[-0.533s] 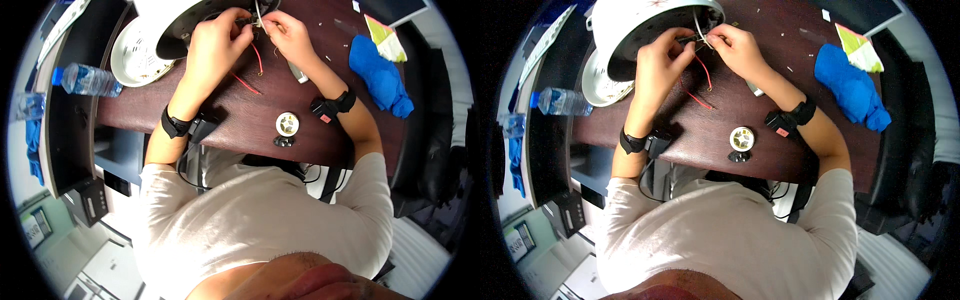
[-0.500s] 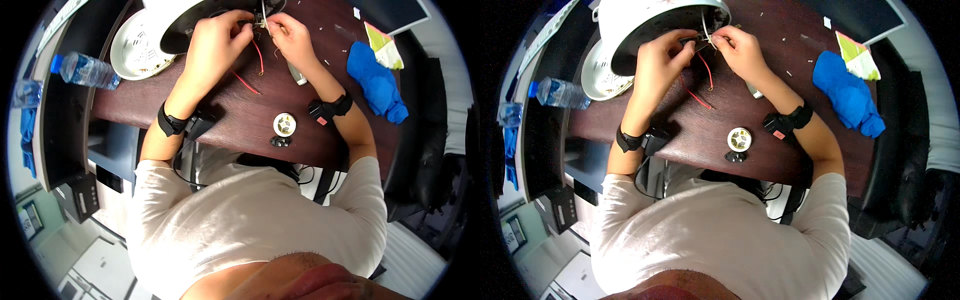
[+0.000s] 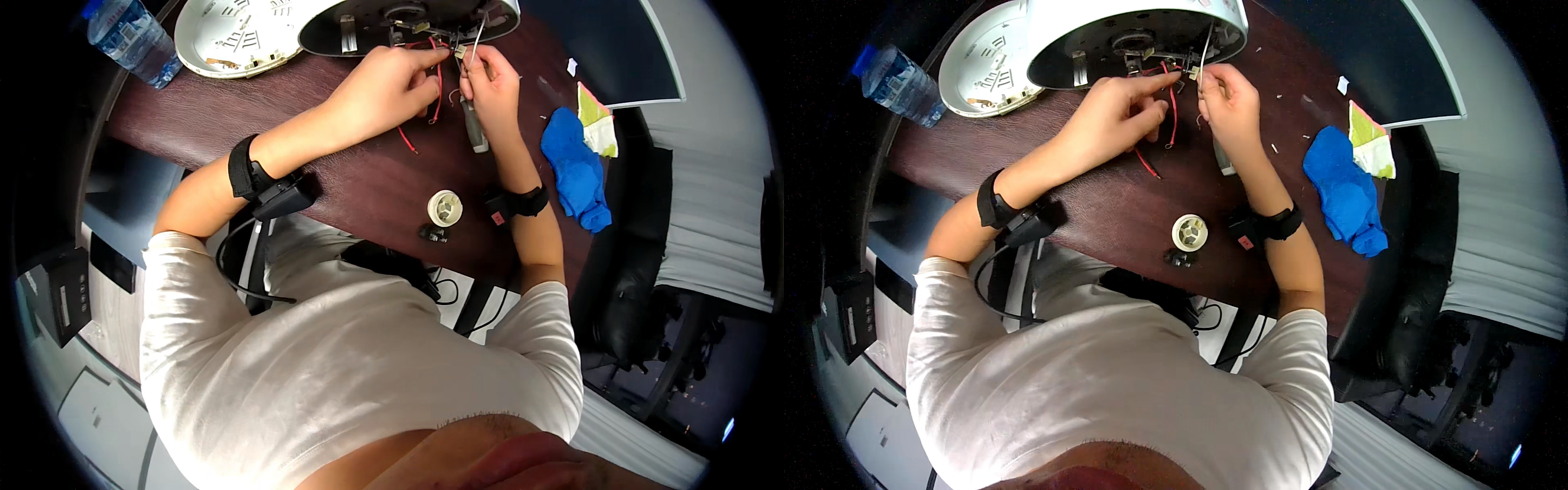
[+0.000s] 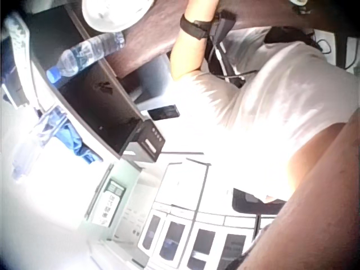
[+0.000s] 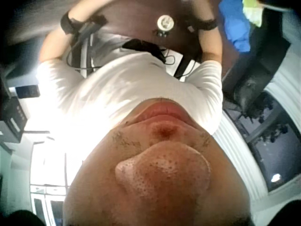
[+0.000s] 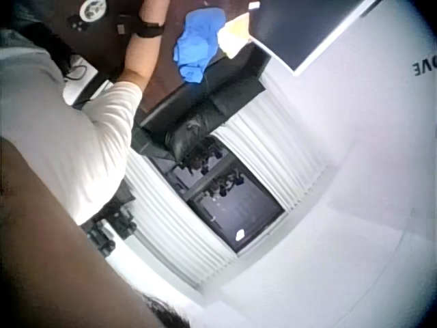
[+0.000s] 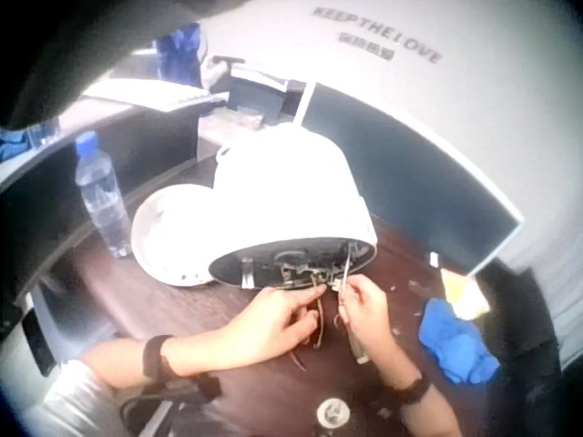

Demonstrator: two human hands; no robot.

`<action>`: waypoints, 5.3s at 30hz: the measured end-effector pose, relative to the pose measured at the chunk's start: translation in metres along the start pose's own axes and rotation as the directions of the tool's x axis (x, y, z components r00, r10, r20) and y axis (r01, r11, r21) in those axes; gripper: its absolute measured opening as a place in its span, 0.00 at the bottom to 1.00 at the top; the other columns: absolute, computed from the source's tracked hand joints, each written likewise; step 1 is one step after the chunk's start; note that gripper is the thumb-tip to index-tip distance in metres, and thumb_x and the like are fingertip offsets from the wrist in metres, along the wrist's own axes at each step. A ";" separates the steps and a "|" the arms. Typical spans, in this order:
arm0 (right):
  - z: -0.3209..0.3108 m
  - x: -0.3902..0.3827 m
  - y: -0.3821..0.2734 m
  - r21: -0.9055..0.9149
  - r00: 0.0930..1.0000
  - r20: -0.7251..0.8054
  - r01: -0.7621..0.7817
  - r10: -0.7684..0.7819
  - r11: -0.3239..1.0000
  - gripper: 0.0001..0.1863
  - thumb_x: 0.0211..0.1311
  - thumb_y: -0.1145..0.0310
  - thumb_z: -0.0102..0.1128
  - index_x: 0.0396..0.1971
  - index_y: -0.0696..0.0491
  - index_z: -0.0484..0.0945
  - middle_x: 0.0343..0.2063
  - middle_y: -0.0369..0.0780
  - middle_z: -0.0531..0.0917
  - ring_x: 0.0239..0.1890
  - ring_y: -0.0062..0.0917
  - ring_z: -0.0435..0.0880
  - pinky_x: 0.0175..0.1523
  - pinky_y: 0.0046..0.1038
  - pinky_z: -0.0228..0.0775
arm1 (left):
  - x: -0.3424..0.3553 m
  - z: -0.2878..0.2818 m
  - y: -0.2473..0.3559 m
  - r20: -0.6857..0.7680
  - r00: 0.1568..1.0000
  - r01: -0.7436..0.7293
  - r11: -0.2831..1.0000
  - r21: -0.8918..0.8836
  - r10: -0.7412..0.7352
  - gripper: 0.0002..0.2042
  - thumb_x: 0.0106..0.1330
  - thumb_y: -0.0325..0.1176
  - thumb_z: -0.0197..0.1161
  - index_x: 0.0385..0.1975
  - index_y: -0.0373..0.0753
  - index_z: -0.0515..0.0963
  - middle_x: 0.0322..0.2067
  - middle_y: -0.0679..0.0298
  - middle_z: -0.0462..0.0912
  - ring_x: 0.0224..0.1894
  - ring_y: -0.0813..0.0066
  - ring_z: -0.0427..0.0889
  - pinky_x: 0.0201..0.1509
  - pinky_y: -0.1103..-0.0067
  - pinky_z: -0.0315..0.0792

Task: The person is repairing a white appliance, likely a rice cooker, by manipulating its internal wiring. They use a screwdriver to adjust connections and handle various wires and small components on a wooden table.

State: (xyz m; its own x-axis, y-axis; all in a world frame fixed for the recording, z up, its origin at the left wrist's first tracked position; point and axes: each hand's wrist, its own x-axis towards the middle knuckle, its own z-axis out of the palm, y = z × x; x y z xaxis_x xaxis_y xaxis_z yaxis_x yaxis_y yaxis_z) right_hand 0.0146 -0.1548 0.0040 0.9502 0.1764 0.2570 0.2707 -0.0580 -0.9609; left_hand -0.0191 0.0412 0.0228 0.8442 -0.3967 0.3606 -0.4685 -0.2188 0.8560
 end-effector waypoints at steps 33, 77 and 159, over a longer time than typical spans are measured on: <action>-0.002 -0.002 -0.015 0.148 0.966 0.098 -0.250 0.237 0.957 0.12 0.69 0.64 0.50 0.33 0.59 0.72 0.19 0.34 0.69 0.13 0.15 0.60 0.20 0.19 0.51 | -0.004 0.016 -0.025 -0.141 0.959 -0.230 0.967 0.112 0.244 0.21 0.56 0.26 0.55 0.53 0.33 0.71 0.17 0.55 0.77 0.20 0.59 0.79 0.27 0.69 0.71; 0.004 0.007 -0.017 0.277 0.876 0.217 -0.478 0.431 0.833 0.22 0.70 0.59 0.35 0.13 0.48 0.57 0.10 0.32 0.58 0.13 0.19 0.56 0.21 0.23 0.48 | 0.022 0.028 -0.030 -0.439 0.868 -0.136 0.961 0.240 0.232 0.08 0.59 0.37 0.57 0.25 0.42 0.79 0.18 0.57 0.79 0.23 0.58 0.82 0.26 0.70 0.76; 0.015 0.009 -0.003 0.025 0.977 -0.149 -0.152 0.154 0.988 0.27 0.69 0.51 0.47 0.14 0.56 0.67 0.12 0.35 0.68 0.13 0.16 0.61 0.18 0.20 0.52 | 0.024 0.032 -0.036 -0.451 0.820 -0.188 0.910 0.368 0.352 0.06 0.58 0.37 0.62 0.29 0.43 0.77 0.17 0.61 0.79 0.19 0.64 0.80 0.22 0.74 0.73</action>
State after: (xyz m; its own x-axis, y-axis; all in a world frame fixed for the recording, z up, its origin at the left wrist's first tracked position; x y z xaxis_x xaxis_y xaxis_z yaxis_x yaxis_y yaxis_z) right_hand 0.0200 -0.1380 0.0078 0.9929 0.0169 0.1180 0.1188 -0.0601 -0.9911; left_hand 0.0099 0.0110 -0.0107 0.6451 -0.0008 0.7641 -0.6814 -0.4531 0.5749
